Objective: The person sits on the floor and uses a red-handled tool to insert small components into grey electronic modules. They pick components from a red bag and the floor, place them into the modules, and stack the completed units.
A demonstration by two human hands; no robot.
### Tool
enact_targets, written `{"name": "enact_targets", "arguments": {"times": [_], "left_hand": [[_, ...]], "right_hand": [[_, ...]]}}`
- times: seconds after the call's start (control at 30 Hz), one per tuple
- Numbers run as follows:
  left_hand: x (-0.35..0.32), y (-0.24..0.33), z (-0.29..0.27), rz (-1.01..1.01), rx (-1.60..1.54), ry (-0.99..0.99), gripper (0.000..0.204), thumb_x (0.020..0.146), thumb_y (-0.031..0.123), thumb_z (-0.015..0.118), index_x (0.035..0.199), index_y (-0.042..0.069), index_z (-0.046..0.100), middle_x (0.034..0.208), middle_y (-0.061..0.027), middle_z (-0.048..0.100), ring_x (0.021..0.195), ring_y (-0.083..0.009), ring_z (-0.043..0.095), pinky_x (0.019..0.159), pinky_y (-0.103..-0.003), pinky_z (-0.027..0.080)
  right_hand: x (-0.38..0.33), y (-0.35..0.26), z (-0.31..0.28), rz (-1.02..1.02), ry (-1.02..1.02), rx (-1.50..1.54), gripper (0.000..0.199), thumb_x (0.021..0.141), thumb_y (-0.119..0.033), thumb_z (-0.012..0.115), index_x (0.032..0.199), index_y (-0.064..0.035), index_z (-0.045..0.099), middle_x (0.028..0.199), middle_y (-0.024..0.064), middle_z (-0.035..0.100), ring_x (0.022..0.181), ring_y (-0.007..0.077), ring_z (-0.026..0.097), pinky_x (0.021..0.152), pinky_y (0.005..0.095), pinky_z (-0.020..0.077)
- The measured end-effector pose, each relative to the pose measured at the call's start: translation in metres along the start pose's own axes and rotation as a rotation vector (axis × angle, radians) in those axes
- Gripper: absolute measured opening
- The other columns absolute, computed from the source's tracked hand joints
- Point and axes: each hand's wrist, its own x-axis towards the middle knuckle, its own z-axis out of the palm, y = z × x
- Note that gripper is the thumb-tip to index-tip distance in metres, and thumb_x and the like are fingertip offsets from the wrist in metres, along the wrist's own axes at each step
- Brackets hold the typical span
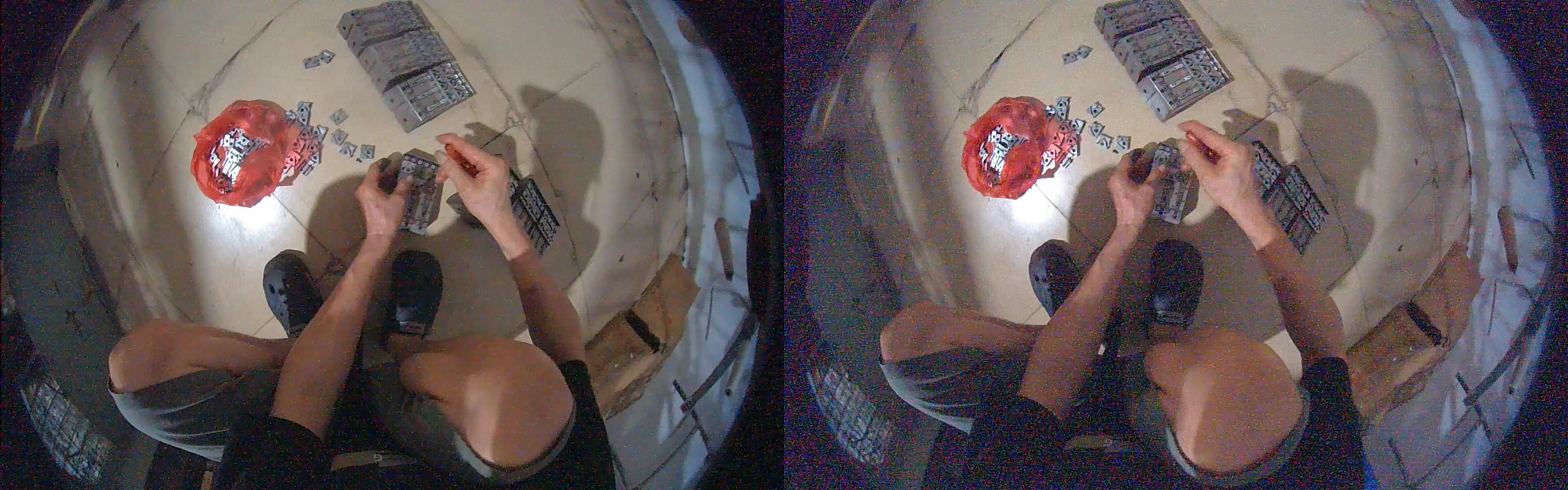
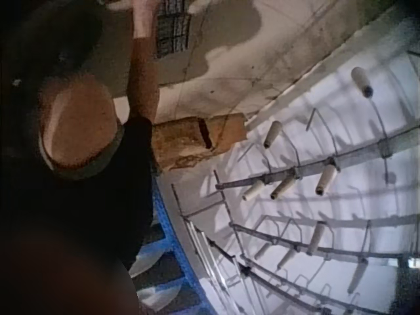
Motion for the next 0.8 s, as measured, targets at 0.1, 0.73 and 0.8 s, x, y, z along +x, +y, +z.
{"name": "enact_targets", "arguments": {"times": [0.1, 0.73, 0.8], "left_hand": [[-0.004, -0.007, -0.003, 0.047, -0.032, -0.040, 0.047, 0.084, -0.006, 0.071, 0.130, -0.006, 0.058, 0.119, -0.0208, 0.070, 0.106, -0.0271, 0.070, 0.095, -0.038, 0.055], [-0.028, -0.009, 0.017, 0.184, 0.291, -0.021, 0.109, 0.059, 0.011, 0.093, 0.152, 0.000, 0.036, 0.138, -0.0230, 0.051, 0.127, -0.0427, 0.051, 0.110, -0.047, 0.045], [-0.027, -0.009, 0.018, 0.188, 0.312, 0.014, 0.108, 0.060, 0.011, 0.093, 0.151, -0.001, 0.037, 0.138, -0.0233, 0.051, 0.127, -0.0429, 0.051, 0.110, -0.047, 0.044]], "right_hand": [[0.011, -0.008, -0.007, -0.210, -0.297, -0.125, 0.030, 0.095, -0.014, 0.075, 0.123, -0.0029, 0.072, 0.088, 0.0035, 0.073, 0.082, 0.0077, 0.069, 0.074, 0.0271, 0.0556], [-0.001, -0.007, 0.037, 0.278, 0.109, 0.484, 0.009, 0.092, -0.010, 0.075, 0.091, -0.0014, 0.071, 0.077, -0.0072, 0.058, 0.068, 0.0028, 0.048, 0.060, 0.0212, 0.0362], [-0.005, -0.010, 0.047, 0.301, 0.243, 0.656, 0.007, 0.090, -0.006, 0.076, 0.092, -0.0013, 0.071, 0.078, -0.0061, 0.059, 0.067, 0.0034, 0.047, 0.060, 0.0216, 0.0361]]}}
